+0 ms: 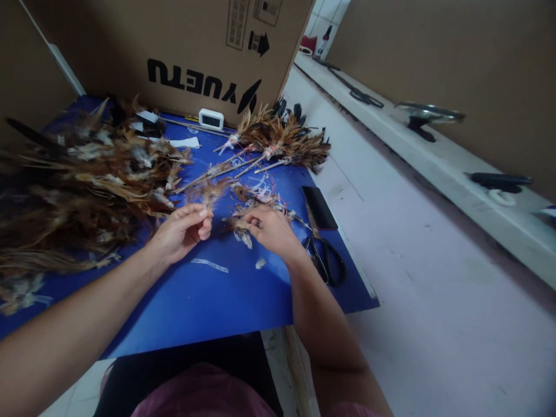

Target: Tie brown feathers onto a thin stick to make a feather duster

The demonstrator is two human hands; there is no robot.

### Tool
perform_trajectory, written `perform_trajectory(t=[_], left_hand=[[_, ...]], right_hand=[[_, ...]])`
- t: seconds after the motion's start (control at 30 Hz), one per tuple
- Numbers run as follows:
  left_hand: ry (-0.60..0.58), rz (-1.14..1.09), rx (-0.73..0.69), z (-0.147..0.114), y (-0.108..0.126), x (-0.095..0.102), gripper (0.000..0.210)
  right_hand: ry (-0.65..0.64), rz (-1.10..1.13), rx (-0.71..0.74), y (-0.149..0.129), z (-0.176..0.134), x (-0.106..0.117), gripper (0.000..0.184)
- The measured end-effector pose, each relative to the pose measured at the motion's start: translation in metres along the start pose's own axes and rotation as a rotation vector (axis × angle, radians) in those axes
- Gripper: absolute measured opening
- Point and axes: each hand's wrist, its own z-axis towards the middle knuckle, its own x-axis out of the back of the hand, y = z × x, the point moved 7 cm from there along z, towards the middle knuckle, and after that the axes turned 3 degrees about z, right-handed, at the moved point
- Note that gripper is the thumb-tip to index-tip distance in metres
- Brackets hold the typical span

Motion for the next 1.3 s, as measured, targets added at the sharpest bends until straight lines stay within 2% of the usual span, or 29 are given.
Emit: perform_trajectory(t=[0.1, 0.2, 0.3, 0.4, 0.53, 0.7, 0.77, 0.87, 1.07, 1.3], left_hand=[[-0.004, 0.006, -0.001, 0.000, 0.000, 0.001, 0.017], [-0.025, 0.014, -0.003, 0.000, -0.001, 0.000, 0.016], [-0.030, 0.017, 0.003, 0.000, -0.001, -0.001, 0.017], [-0.035, 0.029, 0.024, -0.001, -0.003, -0.002, 0.018], [-0.056, 0.048, 0.031, -0.002, -0.003, -0.003, 0.016], [-0.086, 0.066, 0.038, -0.002, -0.005, -0.003, 0.017], [-0.093, 0.074, 0.041, -0.001, -0.006, -0.003, 0.018], [-0.099, 0.082, 0.045, -0.002, -0.008, -0.003, 0.018], [-0.139, 0.162, 0.072, -0.005, -0.012, -0.006, 0.022], [-0.309, 0.470, 0.055, -0.008, -0.022, -0.010, 0.025]], right_hand=[[-0.030, -0.054, 0.022, 0.000, 0.001, -0.011, 0.007], [-0.055, -0.082, 0.020, 0.002, 0.001, -0.016, 0.012], [0.026, -0.013, 0.007, 0.002, 0.002, -0.006, 0.014], [0.108, 0.197, -0.069, 0.007, 0.002, 0.003, 0.008], [0.156, 0.535, -0.200, 0.016, 0.004, 0.005, 0.007], [0.158, 0.829, -0.310, 0.016, 0.004, 0.002, 0.025], [0.149, 0.891, -0.308, 0.014, 0.004, 0.002, 0.030], [0.147, 0.935, -0.296, 0.012, 0.003, 0.003, 0.022], [0.255, 1.029, -0.257, 0.009, 0.003, 0.006, 0.017], [0.152, 1.126, -0.198, -0.004, 0.005, -0.008, 0.020]])
